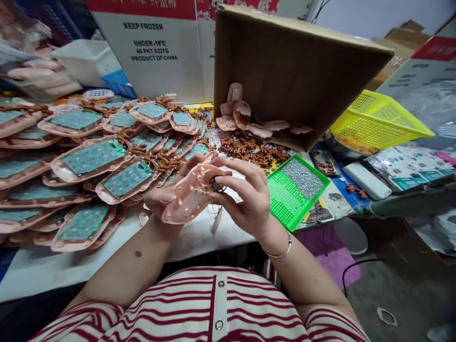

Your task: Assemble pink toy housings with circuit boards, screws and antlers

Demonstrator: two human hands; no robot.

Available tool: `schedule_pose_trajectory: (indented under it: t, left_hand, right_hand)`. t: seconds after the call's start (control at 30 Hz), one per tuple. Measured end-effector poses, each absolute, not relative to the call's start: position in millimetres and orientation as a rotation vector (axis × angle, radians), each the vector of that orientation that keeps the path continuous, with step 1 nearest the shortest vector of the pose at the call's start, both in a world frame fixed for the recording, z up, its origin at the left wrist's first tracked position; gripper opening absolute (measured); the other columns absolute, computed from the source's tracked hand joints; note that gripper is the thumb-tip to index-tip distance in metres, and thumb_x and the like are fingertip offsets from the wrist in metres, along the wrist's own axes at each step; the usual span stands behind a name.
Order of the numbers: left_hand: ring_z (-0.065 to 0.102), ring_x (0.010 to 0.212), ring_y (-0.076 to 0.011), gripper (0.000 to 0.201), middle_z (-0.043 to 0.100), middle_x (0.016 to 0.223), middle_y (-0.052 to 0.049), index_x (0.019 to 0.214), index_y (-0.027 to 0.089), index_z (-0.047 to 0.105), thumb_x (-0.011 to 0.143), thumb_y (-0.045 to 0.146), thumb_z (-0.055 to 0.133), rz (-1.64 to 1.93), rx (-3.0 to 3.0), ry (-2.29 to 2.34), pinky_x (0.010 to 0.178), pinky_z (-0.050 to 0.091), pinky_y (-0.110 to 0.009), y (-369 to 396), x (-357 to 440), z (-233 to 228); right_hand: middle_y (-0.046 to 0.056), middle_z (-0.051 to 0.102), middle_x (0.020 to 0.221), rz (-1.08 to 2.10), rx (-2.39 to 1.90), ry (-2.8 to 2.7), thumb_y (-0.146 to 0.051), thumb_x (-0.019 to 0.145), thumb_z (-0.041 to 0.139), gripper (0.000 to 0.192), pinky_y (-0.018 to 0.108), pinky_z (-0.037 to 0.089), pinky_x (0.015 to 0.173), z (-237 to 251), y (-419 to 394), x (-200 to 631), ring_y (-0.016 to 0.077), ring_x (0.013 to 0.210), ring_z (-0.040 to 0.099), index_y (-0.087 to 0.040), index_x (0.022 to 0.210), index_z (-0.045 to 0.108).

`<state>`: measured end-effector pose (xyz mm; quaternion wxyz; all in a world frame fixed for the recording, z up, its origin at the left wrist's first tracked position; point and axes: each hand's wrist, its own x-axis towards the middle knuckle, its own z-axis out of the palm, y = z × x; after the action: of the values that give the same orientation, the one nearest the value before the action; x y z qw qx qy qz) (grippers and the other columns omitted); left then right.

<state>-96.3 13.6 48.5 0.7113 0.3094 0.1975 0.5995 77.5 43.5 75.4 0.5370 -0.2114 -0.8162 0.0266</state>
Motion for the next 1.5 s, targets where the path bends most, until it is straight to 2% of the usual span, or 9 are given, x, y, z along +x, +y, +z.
schedule_pose_trajectory:
  t: [0.17, 0.3, 0.43, 0.57, 0.73, 0.87, 1.07, 1.27, 1.5]
  left_hand:
    - [0.038, 0.147, -0.0328, 0.065, 0.062, 0.141, -0.009, 0.127, 0.023, 0.060, 0.062, 0.025, 0.061, 1.406, 0.647, 0.397, 0.107, 0.048, -0.043, 18.9, -90.7, 48.5]
    - [0.046, 0.142, -0.0327, 0.068, 0.060, 0.143, -0.009, 0.132, 0.023, 0.058, 0.065, 0.025, 0.061, 1.362, 0.646, 0.423, 0.099, 0.054, -0.041, 22.4, -88.7, 49.3]
    - [0.049, 0.139, -0.0363, 0.066, 0.061, 0.142, -0.012, 0.132, 0.020, 0.059, 0.068, 0.033, 0.063, 1.302, 0.670, 0.366, 0.104, 0.052, -0.048, 21.4, -83.1, 45.8]
    - [0.056, 0.131, -0.0384, 0.073, 0.065, 0.133, -0.014, 0.134, 0.014, 0.059, 0.066, 0.038, 0.067, 1.230, 0.714, 0.334, 0.109, 0.048, -0.049, 19.1, -78.2, 44.7]
    - [0.064, 0.117, -0.0373, 0.074, 0.070, 0.119, -0.014, 0.130, 0.013, 0.063, 0.060, 0.034, 0.070, 1.099, 0.744, 0.384, 0.101, 0.052, -0.045, 15.9, -81.0, 50.7]
    - [0.064, 0.119, -0.0338, 0.081, 0.070, 0.123, -0.012, 0.134, 0.015, 0.059, 0.054, 0.022, 0.067, 1.117, 0.755, 0.371, 0.099, 0.052, -0.040, 18.1, -83.1, 49.1]
    - [0.057, 0.129, -0.0375, 0.075, 0.068, 0.129, -0.014, 0.132, 0.010, 0.060, 0.058, 0.026, 0.059, 1.208, 0.728, 0.254, 0.107, 0.046, -0.047, 25.3, -78.6, 44.1]
    - [0.055, 0.131, -0.0369, 0.065, 0.072, 0.122, -0.012, 0.118, 0.012, 0.069, 0.054, 0.022, 0.059, 1.140, 0.821, 0.303, 0.110, 0.043, -0.048, 20.6, -80.8, 52.1]
    - [0.056, 0.131, -0.0375, 0.065, 0.073, 0.118, -0.012, 0.118, 0.011, 0.070, 0.055, 0.022, 0.058, 1.176, 0.779, 0.372, 0.112, 0.042, -0.049, 19.9, -77.3, 52.2]
  right_hand:
    - [0.005, 0.069, 0.097, 0.066, -0.758, -1.998, -0.026, 0.090, 0.069, 0.022, 0.037, 0.056, 0.081, 65.6, 44.2, 78.1, 0.0180, 0.091, 0.064, -0.023, 0.112, 0.068]
    - [0.007, 0.070, 0.101, 0.105, -0.757, -2.101, -0.023, 0.095, 0.062, 0.024, 0.037, 0.056, 0.080, 70.1, 42.8, 87.2, 0.0183, 0.093, 0.065, -0.021, 0.118, 0.066]
    - [0.008, 0.072, 0.102, 0.082, -0.740, -2.147, -0.018, 0.095, 0.060, 0.022, 0.036, 0.058, 0.078, 73.2, 43.1, 93.6, 0.0181, 0.093, 0.067, -0.020, 0.115, 0.067]
    - [0.007, 0.074, 0.104, 0.058, -0.705, -2.075, -0.014, 0.093, 0.062, 0.019, 0.035, 0.060, 0.080, 70.3, 40.7, 95.8, 0.0173, 0.095, 0.070, -0.021, 0.110, 0.068]
    - [0.006, 0.075, 0.106, 0.004, -0.671, -1.988, -0.013, 0.090, 0.066, 0.025, 0.035, 0.060, 0.080, 65.9, 35.4, 94.9, 0.0176, 0.098, 0.071, -0.024, 0.113, 0.066]
    - [0.007, 0.075, 0.107, -0.010, -0.661, -1.969, -0.012, 0.089, 0.067, 0.024, 0.035, 0.059, 0.084, 65.0, 33.5, 93.6, 0.0174, 0.099, 0.071, -0.020, 0.112, 0.066]
    - [0.005, 0.075, 0.105, -0.043, -0.637, -1.967, -0.015, 0.090, 0.068, 0.024, 0.034, 0.057, 0.087, 63.6, 33.6, 92.9, 0.0167, 0.097, 0.070, -0.022, 0.112, 0.066]
    - [0.006, 0.070, 0.113, -0.187, -0.715, -1.944, -0.018, 0.091, 0.066, 0.023, 0.037, 0.054, 0.090, 64.7, 34.1, 93.3, 0.0184, 0.105, 0.066, -0.025, 0.113, 0.066]
    - [0.007, 0.071, 0.110, -0.410, -0.762, -2.038, -0.018, 0.093, 0.062, 0.025, 0.039, 0.051, 0.095, 65.7, 30.2, 94.3, 0.0209, 0.108, 0.063, -0.024, 0.117, 0.061]
